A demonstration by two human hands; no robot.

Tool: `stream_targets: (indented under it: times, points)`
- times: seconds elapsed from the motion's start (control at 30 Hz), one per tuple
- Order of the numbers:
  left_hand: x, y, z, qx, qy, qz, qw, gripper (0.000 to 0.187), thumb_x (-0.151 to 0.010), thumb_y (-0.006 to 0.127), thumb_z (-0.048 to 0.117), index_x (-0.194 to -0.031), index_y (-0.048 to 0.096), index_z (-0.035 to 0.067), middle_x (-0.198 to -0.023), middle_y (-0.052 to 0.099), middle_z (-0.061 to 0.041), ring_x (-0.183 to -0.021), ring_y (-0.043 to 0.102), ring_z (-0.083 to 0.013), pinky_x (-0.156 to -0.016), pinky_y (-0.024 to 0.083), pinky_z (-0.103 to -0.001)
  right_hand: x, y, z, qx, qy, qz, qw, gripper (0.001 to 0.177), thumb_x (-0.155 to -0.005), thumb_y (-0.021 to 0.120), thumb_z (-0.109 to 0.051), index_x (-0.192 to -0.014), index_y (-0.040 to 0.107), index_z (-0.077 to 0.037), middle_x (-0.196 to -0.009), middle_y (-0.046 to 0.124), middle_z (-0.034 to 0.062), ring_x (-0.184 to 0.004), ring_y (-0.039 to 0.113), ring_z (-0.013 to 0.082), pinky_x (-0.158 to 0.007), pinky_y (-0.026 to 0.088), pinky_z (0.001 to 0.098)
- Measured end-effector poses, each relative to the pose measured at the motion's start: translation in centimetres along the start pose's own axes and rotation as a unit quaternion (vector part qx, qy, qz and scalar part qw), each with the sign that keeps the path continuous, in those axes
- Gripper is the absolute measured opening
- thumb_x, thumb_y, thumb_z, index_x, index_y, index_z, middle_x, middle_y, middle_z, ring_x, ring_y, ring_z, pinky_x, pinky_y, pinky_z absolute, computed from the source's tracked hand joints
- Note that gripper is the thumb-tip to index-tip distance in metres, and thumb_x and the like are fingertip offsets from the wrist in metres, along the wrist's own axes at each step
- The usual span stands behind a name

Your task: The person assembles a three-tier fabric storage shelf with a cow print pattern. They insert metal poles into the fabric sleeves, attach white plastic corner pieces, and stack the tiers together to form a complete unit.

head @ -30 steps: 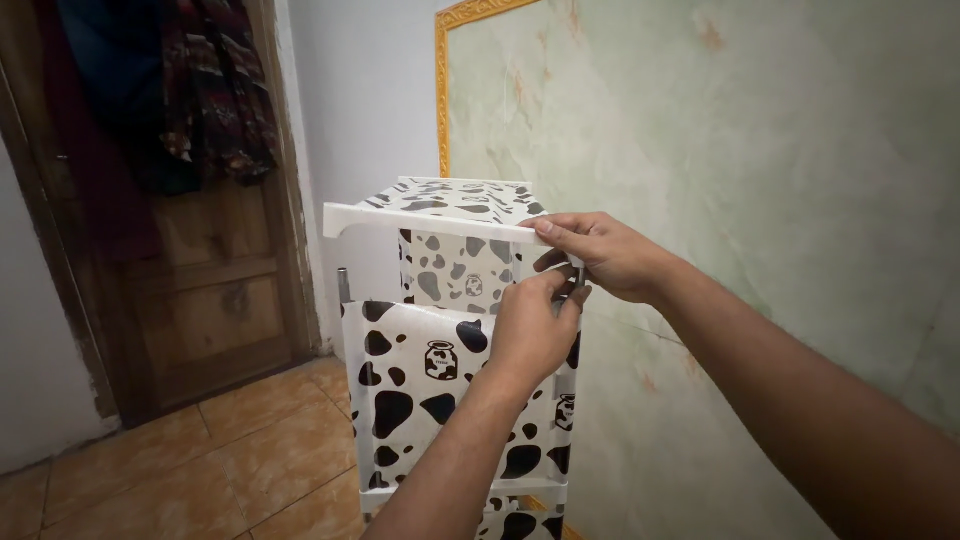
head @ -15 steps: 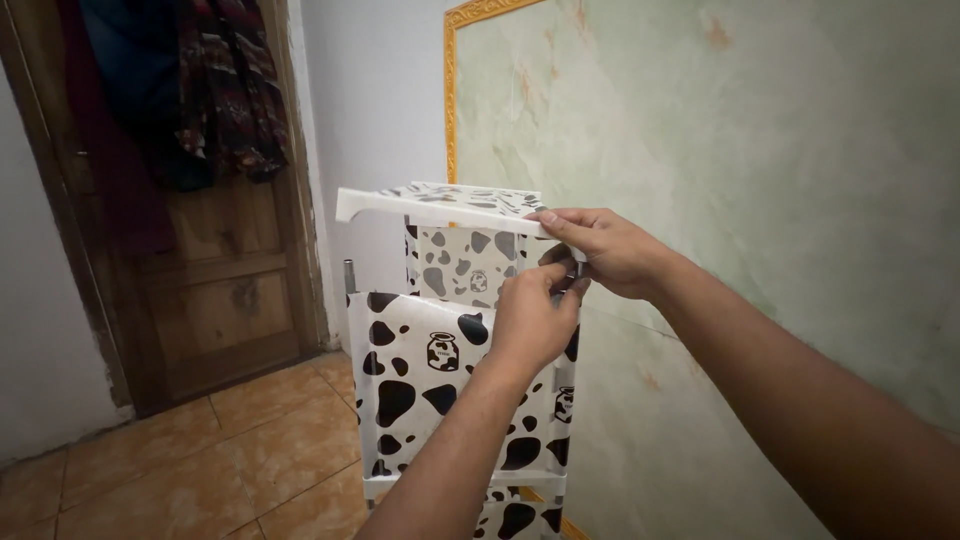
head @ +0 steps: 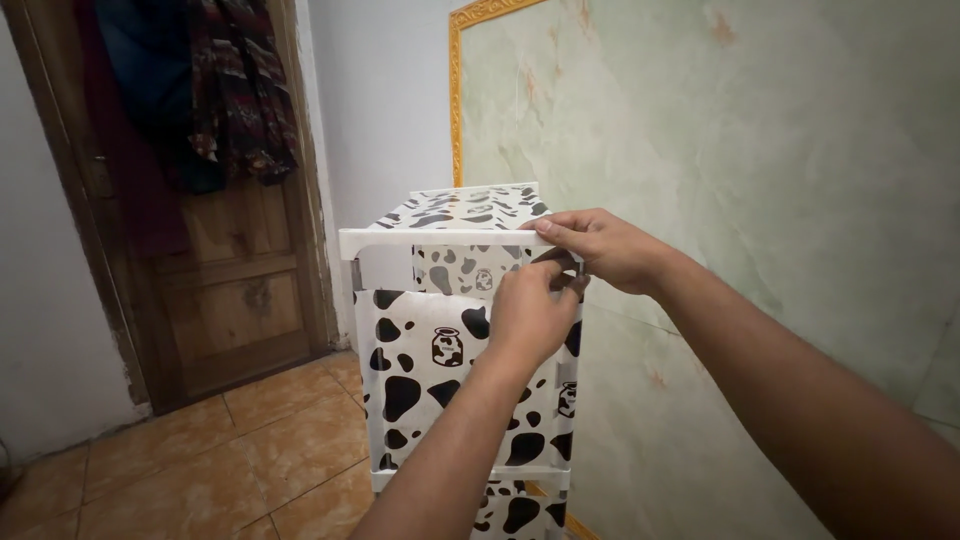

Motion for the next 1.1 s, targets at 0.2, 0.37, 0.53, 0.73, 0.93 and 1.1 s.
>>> stream_targets:
  times: [0.2, 0.37, 0.53, 0.73, 0.93, 1.1]
  points:
    - [2.9, -8.2, -2.4, 0.045, 0.101, 0.217, 0.97, 0.025, -0.093, 0.067, 0.018, -0.114, 0.072, 0.006, -0.096, 0.075, -0.013, -0.091, 0.074, -0.0248, -0.086, 0.058, -0.038, 0.5, 0.2, -0.4, 0.032, 0.021, 0.017, 0.999, 0.051, -0.097, 0.054, -0.045, -0.134, 0.067, -0.012, -0.123, 0.071, 0.0013, -0.111, 0.066, 0.0167, -0.091, 0.048, 0.037]
    - [2.2, -17.7, -10.0, -0.019, 0.002, 0.372, 0.928, 0.039, -0.099, 0.063, 0.02, -0.133, 0.061, 0.001, -0.124, 0.058, -0.019, -0.111, 0.059, -0.0269, -0.094, 0.048, -0.041, 0.9, 0.6, -0.9, 0.027, 0.03, 0.017, 0.999, 0.052, -0.097, 0.053, -0.045, -0.135, 0.067, -0.012, -0.129, 0.069, 0.0025, -0.114, 0.066, 0.0184, -0.095, 0.049, 0.039]
    - [0.0, -16.3, -14.0, 0.26, -0.127, 0.133, 0.948, 0.038, -0.105, 0.045, 0.033, -0.119, 0.063, 0.003, -0.093, 0.075, -0.006, -0.08, 0.071, -0.0159, -0.076, 0.055, -0.031, 1.0, 0.7, -1.0, 0.018, 0.04, 0.022, 0.999, 0.053, -0.098, 0.051, -0.045, -0.138, 0.063, -0.012, -0.131, 0.067, 0.0048, -0.115, 0.067, 0.022, -0.098, 0.054, 0.0407]
    - [0.0, -16.4, -14.0, 0.248, -0.084, 0.145, 0.954, 0.036, -0.108, 0.051, 0.03, -0.12, 0.066, 0.0, -0.082, 0.063, -0.002, -0.069, 0.053, -0.0064, -0.065, 0.047, -0.022, 3.3, -0.1, -0.6, -0.011, 0.043, 0.08, 0.996, 0.054, -0.099, 0.048, -0.039, -0.145, 0.051, -0.011, -0.129, 0.064, 0.008, -0.112, 0.069, 0.0261, -0.095, 0.057, 0.0426]
    - [0.2, -16.4, -14.2, 0.258, -0.062, 0.147, 0.953, 0.039, -0.108, 0.052, 0.029, -0.131, 0.064, 0.0, -0.081, 0.062, 0.001, -0.068, 0.048, -0.0042, -0.063, 0.043, -0.02, 7.6, -0.4, 0.4, 0.048, -0.104, 0.142, 0.983, 0.058, -0.093, 0.06, -0.01, -0.149, 0.044, -0.012, -0.13, 0.062, 0.0157, -0.113, 0.068, 0.0236, -0.095, 0.057, 0.0393]
    - [0.1, -16.5, -14.1, 0.27, -0.059, 0.145, 0.95, 0.04, -0.108, 0.051, 0.029, -0.133, 0.064, 0.0, -0.084, 0.064, 0.0, -0.07, 0.049, -0.0043, -0.066, 0.045, -0.02, 8.1, -0.1, -0.3, 0.081, -0.123, 0.196, 0.969, 0.06, -0.09, 0.066, -0.007, -0.147, 0.045, -0.008, -0.129, 0.064, 0.017, -0.11, 0.07, 0.0223, -0.093, 0.057, 0.0396]
Point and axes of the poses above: each hand's wrist, its own x-axis away from the middle knuckle, its own y-axis out of the palm, z = x × y, the point moved 7 cm from there along -x, towards the middle knuckle
